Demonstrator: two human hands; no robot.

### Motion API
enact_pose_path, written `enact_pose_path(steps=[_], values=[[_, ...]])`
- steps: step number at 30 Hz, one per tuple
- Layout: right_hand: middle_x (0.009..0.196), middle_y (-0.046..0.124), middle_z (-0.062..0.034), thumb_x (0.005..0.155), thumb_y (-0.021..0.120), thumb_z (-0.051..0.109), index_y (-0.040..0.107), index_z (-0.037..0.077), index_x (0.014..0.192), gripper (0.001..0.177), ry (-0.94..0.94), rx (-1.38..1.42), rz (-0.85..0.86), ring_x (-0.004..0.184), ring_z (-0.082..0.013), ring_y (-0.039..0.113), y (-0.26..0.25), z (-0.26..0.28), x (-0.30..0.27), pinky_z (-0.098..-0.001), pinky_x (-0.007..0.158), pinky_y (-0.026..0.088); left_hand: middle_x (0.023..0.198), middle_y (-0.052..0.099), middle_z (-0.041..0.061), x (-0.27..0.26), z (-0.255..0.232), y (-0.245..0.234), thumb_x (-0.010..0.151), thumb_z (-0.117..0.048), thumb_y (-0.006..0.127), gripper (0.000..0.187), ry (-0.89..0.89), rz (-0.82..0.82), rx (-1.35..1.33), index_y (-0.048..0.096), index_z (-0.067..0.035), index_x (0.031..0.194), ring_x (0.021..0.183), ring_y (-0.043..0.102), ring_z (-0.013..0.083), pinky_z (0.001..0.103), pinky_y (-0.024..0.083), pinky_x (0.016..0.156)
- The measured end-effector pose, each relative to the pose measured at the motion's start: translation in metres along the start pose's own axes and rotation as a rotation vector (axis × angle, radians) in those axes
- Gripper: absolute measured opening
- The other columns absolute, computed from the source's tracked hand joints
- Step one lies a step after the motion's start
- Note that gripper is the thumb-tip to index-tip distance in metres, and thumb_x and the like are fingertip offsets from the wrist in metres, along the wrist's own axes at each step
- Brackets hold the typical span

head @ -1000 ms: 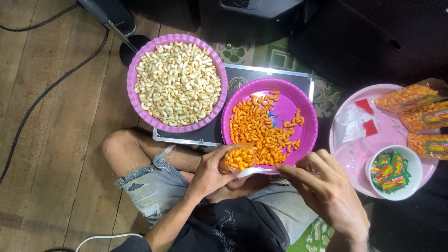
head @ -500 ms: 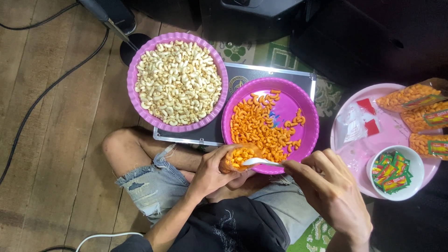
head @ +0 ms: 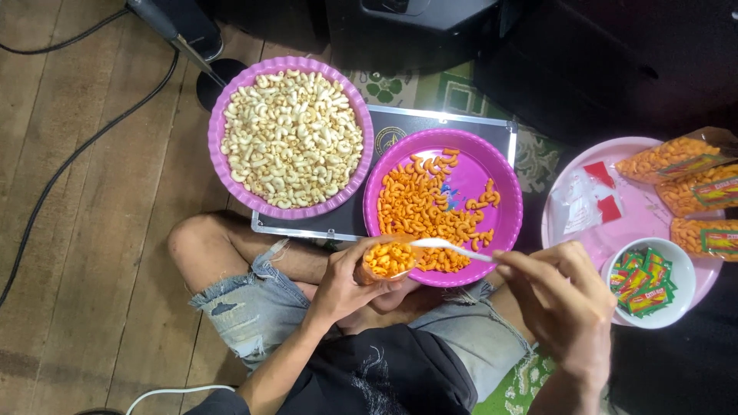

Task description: A person scoops orange snack curls from a bowl into a small plastic bag using a spoon while sitting on the floor.

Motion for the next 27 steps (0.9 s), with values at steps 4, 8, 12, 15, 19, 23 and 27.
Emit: enact_pose_path(steps=[4, 8, 12, 15, 19, 23, 27], values=[[0.090, 0.060, -0.0076, 0.096, 0.078, 0.015, 0.076, 0.006, 0.114, 0.020, 0.133, -0.071, -0.054, 0.073, -0.0166, 0.050, 0.021, -0.057, -0.023, -0.0282, 0.057, 0.037, 0.129, 0.070, 0.012, -0.001, 0.008, -0.001, 0.080, -0.042, 0.082, 0.065, -0.023, -0.023, -0.024, 0.057, -0.008, 0.130, 0.116, 0.071, 0.0241, 0.032, 0.061, 0.095], [0.086, 0.060, -0.0120, 0.105, 0.074, 0.010, 0.078, 0.004, 0.116, 0.013, 0.352, -0.037, -0.160, 0.078, -0.0232, 0.054, 0.042, -0.102, -0.037, -0.0349, 0.072, 0.044, 0.125, 0.071, 0.016, -0.008, 0.029, -0.005, 0.078, -0.034, 0.087, 0.063, -0.077, -0.213, -0.013, 0.061, -0.007, 0.129, 0.113, 0.071, 0.0322, 0.041, 0.061, 0.090], [0.083, 0.062, -0.0153, 0.105, 0.074, 0.011, 0.078, 0.002, 0.108, 0.011, 0.529, -0.007, -0.156, 0.075, -0.0294, 0.057, 0.070, -0.129, -0.056, -0.0408, 0.076, 0.048, 0.122, 0.071, 0.024, -0.019, 0.058, -0.020, 0.079, -0.018, 0.087, 0.058, -0.155, -0.499, -0.006, 0.062, 0.000, 0.128, 0.116, 0.066, 0.0413, 0.051, 0.052, 0.097], [0.083, 0.063, -0.0162, 0.104, 0.075, 0.012, 0.077, 0.003, 0.105, 0.009, 0.530, -0.085, -0.146, 0.077, -0.0351, 0.061, 0.083, -0.141, -0.061, -0.0461, 0.077, 0.049, 0.120, 0.071, 0.024, -0.021, 0.069, -0.031, 0.075, -0.017, 0.092, 0.064, -0.145, -0.591, 0.077, 0.061, 0.001, 0.128, 0.112, 0.068, 0.0419, 0.052, 0.053, 0.095], [0.084, 0.062, -0.0131, 0.107, 0.075, 0.016, 0.075, 0.006, 0.106, 0.010, 0.557, -0.157, -0.157, 0.081, -0.0346, 0.061, 0.096, -0.155, -0.051, -0.0466, 0.081, 0.049, 0.118, 0.075, 0.017, -0.017, 0.073, -0.019, 0.068, -0.022, 0.096, 0.065, -0.116, -0.508, 0.103, 0.067, -0.005, 0.124, 0.111, 0.071, 0.0313, 0.043, 0.055, 0.095], [0.084, 0.058, -0.0073, 0.109, 0.076, 0.020, 0.076, 0.012, 0.107, 0.008, 0.488, -0.265, -0.219, 0.083, -0.0293, 0.060, 0.113, -0.176, -0.025, -0.0410, 0.083, 0.049, 0.106, 0.081, 0.009, 0.008, 0.048, -0.003, 0.054, -0.024, 0.102, 0.064, 0.021, -0.310, 0.122, 0.074, -0.007, 0.109, 0.096, 0.079, 0.0275, 0.036, 0.061, 0.087], [0.082, 0.058, -0.0080, 0.107, 0.075, 0.021, 0.077, 0.012, 0.104, 0.010, 0.398, -0.232, -0.212, 0.082, -0.0290, 0.062, 0.140, -0.183, 0.011, -0.0380, 0.079, 0.052, 0.105, 0.080, 0.016, 0.021, 0.045, -0.004, 0.055, -0.021, 0.101, 0.065, 0.047, -0.347, 0.064, 0.071, 0.000, 0.109, 0.093, 0.079, 0.0323, 0.042, 0.063, 0.085]])
Point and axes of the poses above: each hand's wrist, its own x-axis towards the middle knuckle, its own y-axis out of the palm, z = x × y, the point moved 6 cm from there along x, towards the middle knuckle
